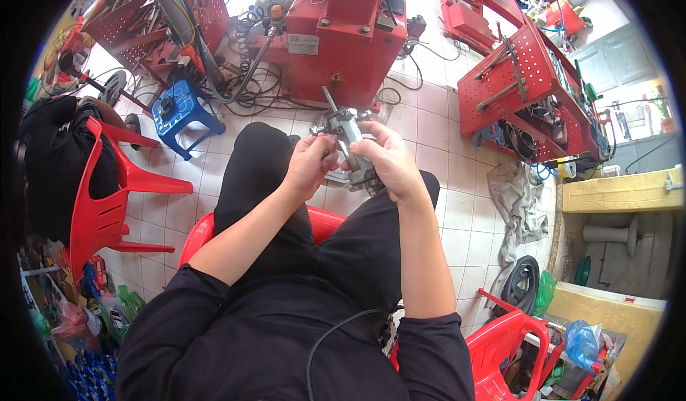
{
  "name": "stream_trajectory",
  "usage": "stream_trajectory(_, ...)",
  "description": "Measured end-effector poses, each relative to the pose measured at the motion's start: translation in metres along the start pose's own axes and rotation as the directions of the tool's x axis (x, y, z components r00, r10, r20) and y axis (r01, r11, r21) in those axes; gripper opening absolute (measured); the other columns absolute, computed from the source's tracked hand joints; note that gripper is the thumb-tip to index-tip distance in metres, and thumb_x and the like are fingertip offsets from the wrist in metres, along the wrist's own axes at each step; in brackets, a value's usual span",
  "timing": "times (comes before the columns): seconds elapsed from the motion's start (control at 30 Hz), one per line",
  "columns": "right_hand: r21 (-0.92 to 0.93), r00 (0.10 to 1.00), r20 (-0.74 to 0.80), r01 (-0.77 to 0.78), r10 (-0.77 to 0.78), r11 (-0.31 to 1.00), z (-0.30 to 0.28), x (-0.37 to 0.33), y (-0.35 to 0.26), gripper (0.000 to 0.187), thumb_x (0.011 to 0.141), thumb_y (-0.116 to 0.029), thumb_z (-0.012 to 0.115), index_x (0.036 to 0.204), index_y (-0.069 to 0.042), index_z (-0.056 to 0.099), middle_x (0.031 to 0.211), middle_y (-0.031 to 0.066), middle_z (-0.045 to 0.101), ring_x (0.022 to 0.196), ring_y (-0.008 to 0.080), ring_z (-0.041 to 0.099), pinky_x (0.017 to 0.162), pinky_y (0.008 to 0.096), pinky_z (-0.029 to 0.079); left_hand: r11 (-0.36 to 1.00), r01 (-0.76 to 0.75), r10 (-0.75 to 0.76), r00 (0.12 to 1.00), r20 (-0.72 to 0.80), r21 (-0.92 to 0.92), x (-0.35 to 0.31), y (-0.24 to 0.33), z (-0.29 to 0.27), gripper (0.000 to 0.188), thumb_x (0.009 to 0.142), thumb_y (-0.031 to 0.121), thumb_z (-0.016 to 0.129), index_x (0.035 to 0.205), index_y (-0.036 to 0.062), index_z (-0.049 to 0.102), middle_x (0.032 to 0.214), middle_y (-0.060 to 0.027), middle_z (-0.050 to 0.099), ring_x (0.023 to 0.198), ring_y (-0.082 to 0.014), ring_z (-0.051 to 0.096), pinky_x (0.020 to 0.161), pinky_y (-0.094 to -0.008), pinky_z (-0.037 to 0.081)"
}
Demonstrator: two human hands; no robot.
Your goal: The person sits on a red chair in a workshop and assembles a mechanical component, likely a carburetor, using their hands. They manipulate small metal parts, including a spring and a pin, and place them into a metal tray on the floor.
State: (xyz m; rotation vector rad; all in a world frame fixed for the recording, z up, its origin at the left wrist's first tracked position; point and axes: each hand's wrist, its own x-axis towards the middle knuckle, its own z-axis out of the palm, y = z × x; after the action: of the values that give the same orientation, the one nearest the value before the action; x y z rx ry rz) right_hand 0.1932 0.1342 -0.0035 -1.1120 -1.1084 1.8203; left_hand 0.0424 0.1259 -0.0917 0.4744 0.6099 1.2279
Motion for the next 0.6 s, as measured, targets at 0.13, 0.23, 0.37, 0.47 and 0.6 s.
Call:
stream_trajectory(0.13,0.064,0.999,-0.036,0.01,-0.008,0.998,0.003,-0.004,-0.001,0.029,0.079,-0.007,0.058,0.105,0.001,0.048,0.087,0.0095,0.06,0.066,0.0157,0.065,0.061,0.0252,0.052,0.997,0.044,-0.04,0.998,0.052,-0.064,-0.009,0.008,0.008,0.011,0.092,0.012,0.052,0.092,0.0022,0.058,0.072,0.0027,0.048,0.057,-0.0048,0.04,0.055,-0.0239,0.038)
stream_trajectory(0.23,0.097,1.0,0.014,0.021,-0.022,0.995,-0.004,-0.006,-0.007,0.028,0.077,-0.006,0.057,0.102,0.0,0.046,0.089,0.0101,0.059,0.066,0.0137,0.062,0.061,0.0247,0.05,0.963,0.137,-0.091,0.975,0.202,-0.231,-0.011,0.01,0.011,0.014,0.093,0.012,0.055,0.1,0.0018,0.06,0.073,0.0025,0.052,0.056,-0.0055,0.042,0.063,-0.0253,0.046)
stream_trajectory(0.37,-0.129,0.996,0.054,0.083,-0.077,0.988,-0.004,-0.009,-0.033,0.029,0.076,-0.008,0.058,0.102,0.0,0.047,0.08,0.0078,0.059,0.063,0.0092,0.056,0.06,0.0242,0.046,0.965,0.102,-0.009,0.933,0.36,-0.241,-0.008,0.01,0.014,0.017,0.092,0.015,0.058,0.104,0.003,0.062,0.074,0.0025,0.054,0.057,-0.0059,0.045,0.065,-0.0261,0.049)
stream_trajectory(0.47,-0.47,0.994,0.081,0.107,-0.078,0.876,-0.005,-0.012,-0.058,0.03,0.077,-0.013,0.06,0.102,0.001,0.05,0.074,0.0074,0.061,0.064,0.0103,0.058,0.06,0.0259,0.046,0.989,-0.02,0.055,0.97,0.239,-0.148,-0.01,0.011,0.029,0.018,0.093,0.016,0.058,0.104,0.0032,0.062,0.074,0.0023,0.056,0.058,-0.0062,0.048,0.063,-0.0256,0.049)
stream_trajectory(0.6,-0.779,0.962,-0.064,0.119,-0.266,0.616,0.018,-0.02,-0.079,0.033,0.08,-0.015,0.06,0.107,0.0,0.05,0.078,0.0139,0.063,0.068,0.0209,0.063,0.064,0.0338,0.048,0.959,-0.083,0.14,0.97,0.198,-0.27,-0.002,0.001,0.035,0.02,0.093,0.019,0.057,0.106,0.0046,0.062,0.081,0.0004,0.061,0.055,-0.0029,0.043,0.057,-0.022,0.045)
